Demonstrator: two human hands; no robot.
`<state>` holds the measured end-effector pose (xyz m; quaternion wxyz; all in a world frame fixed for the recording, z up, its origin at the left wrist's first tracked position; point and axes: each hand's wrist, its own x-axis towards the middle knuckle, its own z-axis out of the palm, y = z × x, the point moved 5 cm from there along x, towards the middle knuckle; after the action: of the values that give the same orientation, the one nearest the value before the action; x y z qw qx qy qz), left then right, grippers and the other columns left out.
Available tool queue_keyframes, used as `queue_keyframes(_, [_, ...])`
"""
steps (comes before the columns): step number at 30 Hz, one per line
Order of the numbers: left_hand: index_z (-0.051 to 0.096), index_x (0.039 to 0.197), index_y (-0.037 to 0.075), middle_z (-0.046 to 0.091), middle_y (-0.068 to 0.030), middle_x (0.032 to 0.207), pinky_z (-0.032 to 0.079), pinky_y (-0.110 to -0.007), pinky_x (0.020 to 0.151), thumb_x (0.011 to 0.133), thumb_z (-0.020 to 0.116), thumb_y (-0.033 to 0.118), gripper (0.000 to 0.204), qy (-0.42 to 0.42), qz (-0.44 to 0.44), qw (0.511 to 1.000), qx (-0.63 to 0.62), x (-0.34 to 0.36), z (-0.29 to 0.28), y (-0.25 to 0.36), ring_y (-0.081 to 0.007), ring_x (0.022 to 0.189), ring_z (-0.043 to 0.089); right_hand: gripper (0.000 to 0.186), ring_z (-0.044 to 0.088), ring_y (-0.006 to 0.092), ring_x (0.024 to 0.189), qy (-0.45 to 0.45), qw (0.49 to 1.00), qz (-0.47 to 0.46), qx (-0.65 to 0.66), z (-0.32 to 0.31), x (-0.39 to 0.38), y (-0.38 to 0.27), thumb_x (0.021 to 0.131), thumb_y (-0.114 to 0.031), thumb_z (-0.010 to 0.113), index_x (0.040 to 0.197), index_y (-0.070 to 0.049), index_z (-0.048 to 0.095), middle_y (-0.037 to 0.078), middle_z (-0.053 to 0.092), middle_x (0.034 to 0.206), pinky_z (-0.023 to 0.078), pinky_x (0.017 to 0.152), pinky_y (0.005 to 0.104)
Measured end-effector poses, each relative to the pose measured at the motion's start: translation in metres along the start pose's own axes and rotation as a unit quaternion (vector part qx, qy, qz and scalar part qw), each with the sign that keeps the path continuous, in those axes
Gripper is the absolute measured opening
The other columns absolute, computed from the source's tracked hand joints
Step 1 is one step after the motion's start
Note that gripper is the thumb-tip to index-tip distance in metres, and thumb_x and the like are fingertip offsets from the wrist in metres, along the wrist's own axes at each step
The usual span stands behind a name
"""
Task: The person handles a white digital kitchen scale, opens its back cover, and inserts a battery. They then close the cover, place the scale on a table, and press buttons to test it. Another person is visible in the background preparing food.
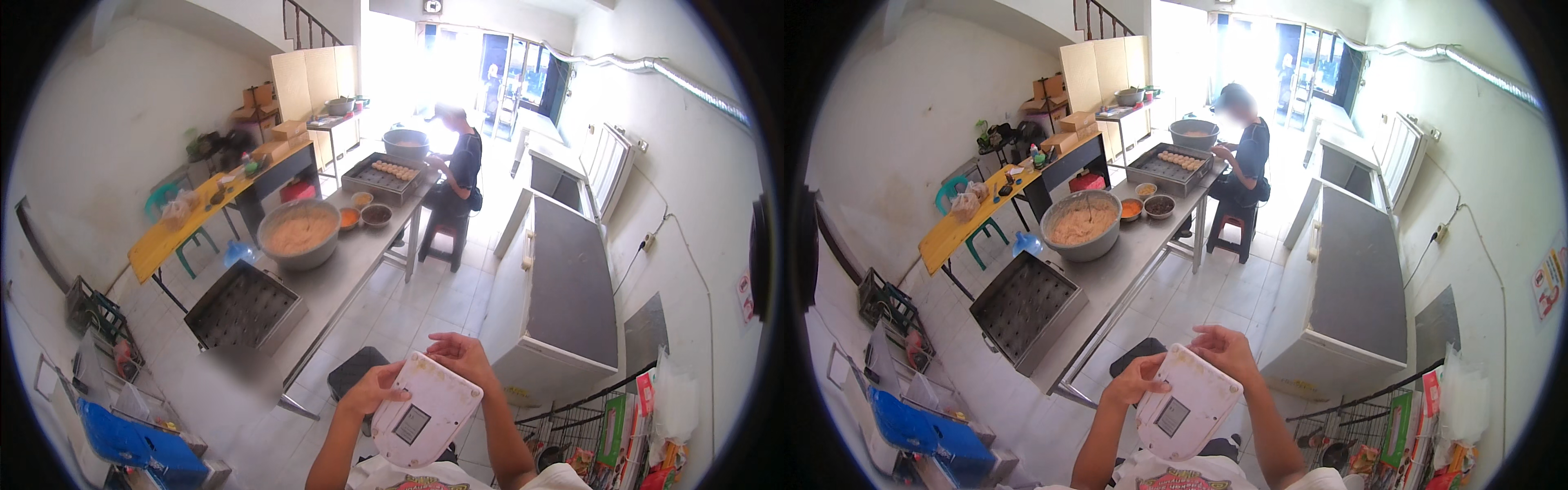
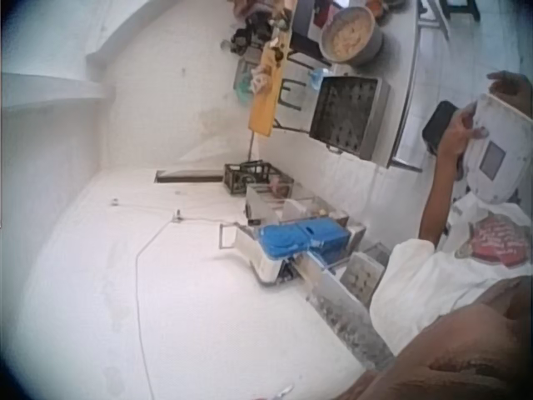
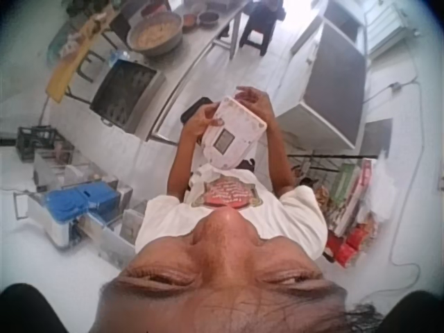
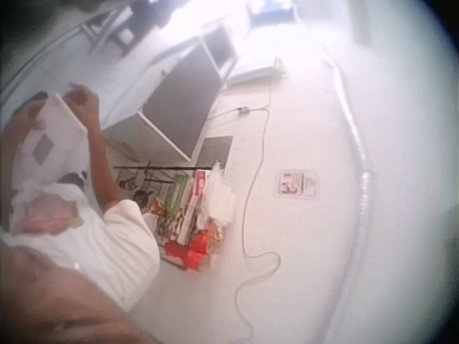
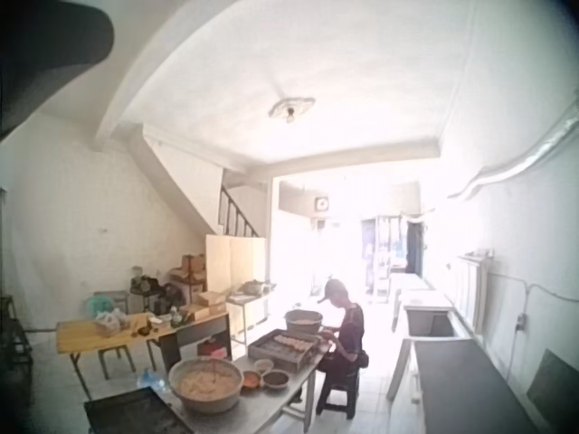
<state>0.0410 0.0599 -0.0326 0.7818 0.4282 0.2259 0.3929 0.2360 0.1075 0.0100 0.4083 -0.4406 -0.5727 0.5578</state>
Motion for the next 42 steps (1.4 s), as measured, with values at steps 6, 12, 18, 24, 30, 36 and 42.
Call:
queue_keyframes(6, [0.049, 0.145, -0.006, 0.063, -0.0092, 0.131, 0.043, -0.034, 0.107, 0.075, 0.084, 0.003, 0.078, 0.004, -0.010, 1.000, -0.007, 0.003, -0.006, -0.008, -0.0171, 0.120, 0.058, 0.030, 0.073, 0.0153, 0.091, 0.027, 1.000, 0.015, -0.005, 0.002, 0.001, 0.008, 0.089, -0.001, 0.073, 0.118, 0.003, 0.069, 0.011, 0.075, 0.098, 0.059, 0.081, 0.0274])
queue_keyframes(12, [0.050, 0.144, -0.005, 0.063, -0.0090, 0.131, 0.043, -0.034, 0.107, 0.075, 0.083, 0.003, 0.077, 0.008, -0.001, 1.000, -0.011, 0.000, -0.005, -0.005, -0.0170, 0.121, 0.058, 0.031, 0.073, 0.0165, 0.093, 0.027, 0.999, -0.001, 0.020, 0.004, 0.002, 0.006, 0.089, -0.001, 0.073, 0.119, 0.004, 0.068, 0.010, 0.073, 0.100, 0.058, 0.082, 0.0273])
queue_keyframes(18, [0.050, 0.144, -0.006, 0.063, -0.0094, 0.131, 0.042, -0.034, 0.108, 0.073, 0.084, 0.003, 0.079, 0.012, -0.010, 1.000, 0.002, 0.002, -0.008, -0.005, -0.0169, 0.122, 0.058, 0.037, 0.071, 0.0182, 0.098, 0.018, 0.998, -0.031, 0.046, 0.004, 0.000, 0.007, 0.087, -0.003, 0.074, 0.123, 0.002, 0.066, 0.009, 0.072, 0.103, 0.058, 0.085, 0.0300])
queue_keyframes(24, [0.051, 0.142, -0.006, 0.063, -0.0097, 0.132, 0.041, -0.035, 0.109, 0.072, 0.085, 0.002, 0.079, 0.024, -0.001, 1.000, 0.007, -0.001, -0.010, -0.002, -0.0184, 0.123, 0.057, 0.035, 0.068, 0.0143, 0.097, -0.014, 1.000, -0.013, 0.001, 0.001, 0.004, 0.017, 0.089, -0.001, 0.072, 0.124, -0.002, 0.068, 0.008, 0.072, 0.104, 0.056, 0.089, 0.0294])
queue_keyframes(30, [0.051, 0.141, -0.006, 0.062, -0.0107, 0.132, 0.041, -0.036, 0.110, 0.072, 0.085, 0.001, 0.078, 0.018, 0.026, 0.999, 0.019, 0.001, 0.000, 0.001, -0.0195, 0.123, 0.057, 0.035, 0.072, 0.0178, 0.097, 0.007, 0.999, -0.033, 0.024, 0.001, -0.003, 0.011, 0.088, -0.011, 0.073, 0.121, -0.002, 0.070, 0.010, 0.075, 0.102, 0.056, 0.090, 0.0312])
queue_keyframes(36, [0.051, 0.141, -0.007, 0.062, -0.0094, 0.131, 0.041, -0.036, 0.110, 0.073, 0.084, 0.002, 0.076, 0.023, -0.007, 1.000, 0.010, -0.003, -0.003, 0.000, -0.0189, 0.124, 0.057, 0.037, 0.071, 0.0155, 0.095, 0.018, 0.998, -0.006, 0.055, 0.003, -0.005, 0.008, 0.087, -0.011, 0.076, 0.123, -0.002, 0.069, 0.009, 0.074, 0.105, 0.057, 0.085, 0.0298])
queue_keyframes(42, [0.054, 0.138, -0.006, 0.064, -0.0093, 0.128, 0.043, -0.036, 0.107, 0.074, 0.084, 0.003, 0.071, 0.029, 0.012, 0.999, 0.013, -0.009, -0.007, -0.001, -0.0185, 0.120, 0.059, 0.039, 0.068, 0.0101, 0.089, -0.026, 0.999, -0.001, 0.031, 0.014, -0.001, 0.011, 0.089, -0.003, 0.075, 0.127, -0.003, 0.067, 0.006, 0.071, 0.105, 0.057, 0.081, 0.0243])
